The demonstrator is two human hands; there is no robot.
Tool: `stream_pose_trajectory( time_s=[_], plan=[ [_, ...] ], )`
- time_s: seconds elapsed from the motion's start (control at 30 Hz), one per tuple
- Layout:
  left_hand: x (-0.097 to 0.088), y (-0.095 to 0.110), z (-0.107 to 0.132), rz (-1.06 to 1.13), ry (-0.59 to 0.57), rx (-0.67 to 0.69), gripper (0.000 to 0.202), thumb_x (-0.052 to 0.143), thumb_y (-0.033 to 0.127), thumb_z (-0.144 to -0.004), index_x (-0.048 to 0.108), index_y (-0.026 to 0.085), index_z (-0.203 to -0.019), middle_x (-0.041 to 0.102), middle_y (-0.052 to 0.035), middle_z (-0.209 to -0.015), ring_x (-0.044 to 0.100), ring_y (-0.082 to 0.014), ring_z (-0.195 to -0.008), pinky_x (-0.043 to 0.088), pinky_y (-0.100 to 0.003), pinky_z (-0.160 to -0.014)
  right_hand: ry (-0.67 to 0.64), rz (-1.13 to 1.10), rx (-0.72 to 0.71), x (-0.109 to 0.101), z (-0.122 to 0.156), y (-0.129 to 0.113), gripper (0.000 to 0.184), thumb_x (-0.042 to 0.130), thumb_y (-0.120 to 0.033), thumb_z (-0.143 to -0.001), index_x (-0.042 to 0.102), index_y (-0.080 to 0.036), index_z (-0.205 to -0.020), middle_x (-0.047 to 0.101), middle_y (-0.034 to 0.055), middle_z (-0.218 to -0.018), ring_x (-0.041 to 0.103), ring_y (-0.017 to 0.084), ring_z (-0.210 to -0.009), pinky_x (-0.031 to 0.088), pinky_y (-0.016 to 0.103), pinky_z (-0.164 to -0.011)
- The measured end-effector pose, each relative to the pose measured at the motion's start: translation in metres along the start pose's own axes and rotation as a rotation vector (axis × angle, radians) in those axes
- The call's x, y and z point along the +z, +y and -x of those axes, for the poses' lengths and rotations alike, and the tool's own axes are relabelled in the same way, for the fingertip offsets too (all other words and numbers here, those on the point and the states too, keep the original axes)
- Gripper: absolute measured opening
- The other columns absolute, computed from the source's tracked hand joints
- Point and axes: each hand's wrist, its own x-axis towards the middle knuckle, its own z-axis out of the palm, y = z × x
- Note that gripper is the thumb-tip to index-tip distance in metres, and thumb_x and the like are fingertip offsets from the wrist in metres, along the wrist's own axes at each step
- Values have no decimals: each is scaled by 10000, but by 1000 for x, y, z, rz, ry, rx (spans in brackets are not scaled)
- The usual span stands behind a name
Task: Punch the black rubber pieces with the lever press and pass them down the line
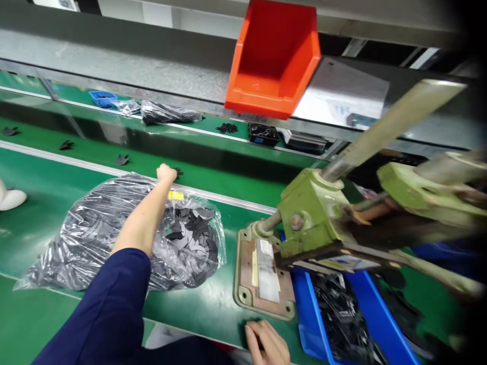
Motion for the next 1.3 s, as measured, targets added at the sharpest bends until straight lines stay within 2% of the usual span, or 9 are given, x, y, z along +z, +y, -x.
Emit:
stream_pose_trajectory(
  time_s=[0.13, 0.27, 0.43, 0.53, 0.6, 0.73, 0.87, 1.13, 1.3],
  plan=[
    [-12, 18, 41, 84, -52, 248, 271, 702, 157, -770, 631, 139, -1030, 694, -111, -1131, 641, -252, -1130, 482, -367, -1016, -38, 19, 31, -4, -6, -7, 134, 556, -198, -904, 662, -237, -832, 691, 1, -666, 653, 143, -597, 542, 256, -601],
    [-32, 20, 122, 350, -385, 463, 405, 747, 243, -703, 635, 140, -1079, 724, -99, -1066, 691, -227, -1003, 539, -385, -951, -64, 47, 106, -28, -11, -9, 210, 456, -248, -951, 656, -224, -891, 695, 3, -719, 651, 110, -640, 533, 212, -613],
    [-56, -17, 227, 378, -745, 528, 561, 839, 490, -605, 665, 155, -1019, 757, -106, -1000, 709, -261, -961, 548, -459, -968, -30, 193, 304, -105, -31, 21, 325, 378, -331, -982, 680, -213, -996, 732, 62, -901, 687, 157, -836, 564, 294, -793],
    [-57, -44, 272, 341, -861, 495, 589, 831, 561, -613, 677, 153, -1009, 764, -123, -1001, 717, -275, -945, 557, -475, -943, -61, 328, 488, -145, -48, 54, 312, 431, -343, -977, 664, -183, -1109, 712, 114, -1046, 673, 203, -964, 546, 383, -921],
    [-53, -58, 294, 335, -907, 467, 599, 825, 582, -617, 676, 149, -1004, 766, -133, -1001, 721, -276, -934, 568, -463, -911, -134, 410, 585, -158, -58, 75, 306, 521, -348, -951, 641, -164, -1165, 682, 134, -1137, 651, 230, -1055, 530, 447, -977],
    [-44, -71, 326, 353, -982, 429, 587, 813, 584, -631, 668, 148, -996, 766, -138, -998, 725, -277, -954, 568, -440, -898, -339, 484, 659, -158, -71, 98, 347, 616, -410, -919, 617, -179, -1178, 647, 81, -1219, 634, 205, -1094, 553, 456, -961],
    [-42, -73, 347, 338, -1036, 445, 513, 789, 546, -670, 670, 156, -981, 766, -127, -989, 722, -277, -968, 562, -431, -899, -428, 509, 654, -156, -73, 95, 339, 604, -421, -926, 622, -182, -1165, 650, 76, -1208, 639, 195, -1075, 563, 436, -941],
    [-40, -66, 375, 260, -1113, 552, 375, 712, 465, -765, 691, 155, -975, 754, -98, -972, 709, -234, -870, 566, -365, -806, -306, 470, 661, -170, -59, 86, 300, 597, -432, -930, 646, -173, -1073, 680, 56, -1097, 653, 168, -991, 569, 406, -905],
    [-33, -59, 397, 240, -1160, 674, 243, 641, 362, -853, 712, 165, -978, 748, -77, -932, 699, -209, -839, 555, -329, -776, -103, 366, 603, -176, -54, 69, 239, 585, -362, -934, 695, -163, -1007, 709, 78, -980, 672, 180, -921, 548, 400, -914]
  ],
)
